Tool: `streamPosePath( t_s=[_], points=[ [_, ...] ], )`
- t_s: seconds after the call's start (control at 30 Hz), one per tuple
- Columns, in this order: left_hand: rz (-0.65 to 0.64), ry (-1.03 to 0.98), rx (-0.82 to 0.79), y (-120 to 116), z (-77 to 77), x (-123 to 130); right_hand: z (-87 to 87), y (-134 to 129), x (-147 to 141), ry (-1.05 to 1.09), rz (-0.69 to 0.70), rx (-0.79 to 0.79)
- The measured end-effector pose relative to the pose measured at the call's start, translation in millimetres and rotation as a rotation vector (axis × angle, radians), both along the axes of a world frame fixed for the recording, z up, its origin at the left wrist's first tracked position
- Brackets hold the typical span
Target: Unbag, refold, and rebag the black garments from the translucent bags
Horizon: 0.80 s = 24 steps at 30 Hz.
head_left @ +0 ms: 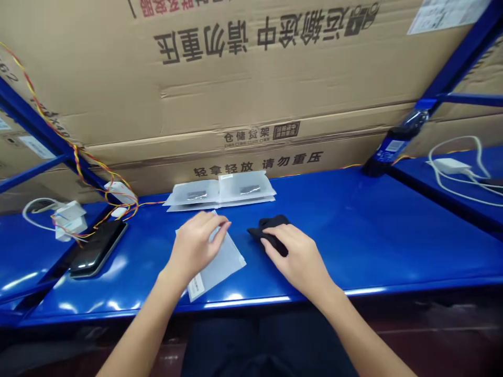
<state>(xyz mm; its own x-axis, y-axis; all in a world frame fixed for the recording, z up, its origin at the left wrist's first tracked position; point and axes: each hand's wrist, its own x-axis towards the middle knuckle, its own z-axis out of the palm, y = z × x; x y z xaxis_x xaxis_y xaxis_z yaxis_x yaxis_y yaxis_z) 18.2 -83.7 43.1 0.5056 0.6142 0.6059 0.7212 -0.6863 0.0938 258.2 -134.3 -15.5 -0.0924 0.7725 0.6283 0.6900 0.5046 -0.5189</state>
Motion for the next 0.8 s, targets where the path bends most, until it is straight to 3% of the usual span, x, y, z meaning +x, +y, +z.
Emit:
streamPosePath(
  t_s=[0.1,0.2,0.3,0.4,0.5,0.6,0.7,0.8],
  points=[
    [-0.028,-0.171,-0.032,-31.2,-9.4,44.6,7.7,6.1,23.5,0.405,-0.157,-0.045],
    [0.069,-0.171,-0.091,-37.8,-28.9,91.9,5.6,12.2,66.6,0.754,-0.347,-0.128],
    [0.075,-0.077,-0.188,-33.0,-48.4,127.9,-9.7,15.7,112.1,0.87,-0.484,-0.252],
    [0.034,-0.048,-0.276,-30.9,-57.0,146.3,-20.5,12.7,135.5,0.855,-0.454,-0.338],
    [0.036,-0.122,-0.344,-32.6,-52.5,150.6,-13.6,6.5,128.4,0.856,-0.38,-0.295],
    [0.108,-0.294,-0.398,-37.4,-42.8,148.4,2.2,0.6,101.4,0.856,-0.323,-0.235],
    [0.19,-0.419,-0.46,-44.4,-35.2,143.9,12.8,-4.5,71.2,0.872,-0.19,-0.29],
    [0.287,-0.388,-0.481,-49.4,-29.9,136.2,13.6,-6.0,53.1,0.904,-0.074,-0.371]
  ],
)
